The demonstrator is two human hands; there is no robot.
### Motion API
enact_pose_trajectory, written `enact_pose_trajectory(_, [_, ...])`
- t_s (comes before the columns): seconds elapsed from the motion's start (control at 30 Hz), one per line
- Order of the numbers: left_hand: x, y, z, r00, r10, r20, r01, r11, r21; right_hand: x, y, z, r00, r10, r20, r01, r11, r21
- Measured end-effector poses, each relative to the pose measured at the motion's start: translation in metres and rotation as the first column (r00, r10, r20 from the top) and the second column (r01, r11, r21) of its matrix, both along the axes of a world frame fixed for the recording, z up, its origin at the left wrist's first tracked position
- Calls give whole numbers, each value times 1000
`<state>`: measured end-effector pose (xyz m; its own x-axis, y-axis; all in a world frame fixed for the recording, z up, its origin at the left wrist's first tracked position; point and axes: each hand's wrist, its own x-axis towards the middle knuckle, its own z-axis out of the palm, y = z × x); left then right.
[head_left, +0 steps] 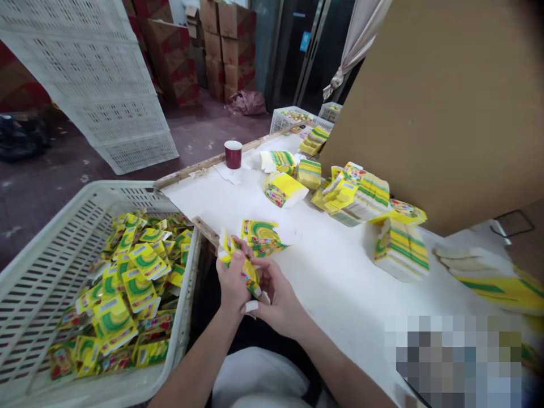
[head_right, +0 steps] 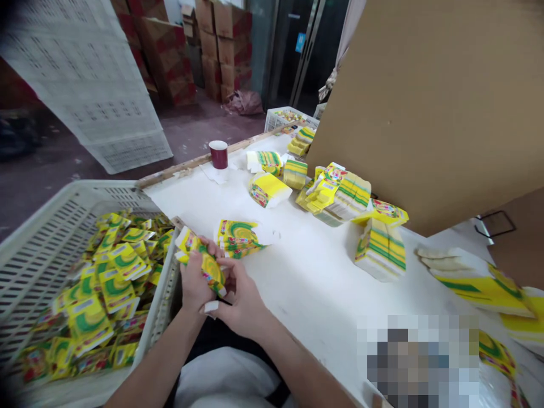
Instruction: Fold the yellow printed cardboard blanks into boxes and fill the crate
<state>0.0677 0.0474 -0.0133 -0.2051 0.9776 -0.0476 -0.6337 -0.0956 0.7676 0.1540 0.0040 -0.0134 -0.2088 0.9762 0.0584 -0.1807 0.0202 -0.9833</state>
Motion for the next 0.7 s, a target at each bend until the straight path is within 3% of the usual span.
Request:
enact_pose_trajectory(0.07, [-2,1,-2,998,15,-58,-14,1000,12,1,4,1,997,-66,30,67,998,-15])
enact_pose_trajectory(0.23, [-14,-3,-17,969,-135,-208,146,989,37,15,20,7,983,-172,-67,167,982,-85])
enact_pose_trajectory(0.4, [-21,-3,-36,970,-106,-219,89,992,-89,22,22,-2,967,-255,21,256,963,-88])
enact_pose_trajectory(0.47, [-25,-3,-36,958,-172,-230,150,983,-107,28,21,-4,941,-301,157,301,953,20])
enact_pose_trajectory(0.53, [-34,-2,-27,940,-209,-269,199,978,-63,37,20,-3,864,-371,340,296,921,252])
enact_pose_trajectory(0.6, [-47,-2,-12,917,-168,-363,206,976,67,47,18,3,731,-474,492,188,832,522])
enact_pose_trajectory(0.67, [-60,-2,4,809,-121,-575,261,950,168,53,14,8,605,-556,570,14,723,691])
enact_pose_trajectory(0.7, [-64,-2,11,674,-133,-727,334,932,140,54,12,10,565,-577,590,-67,680,730])
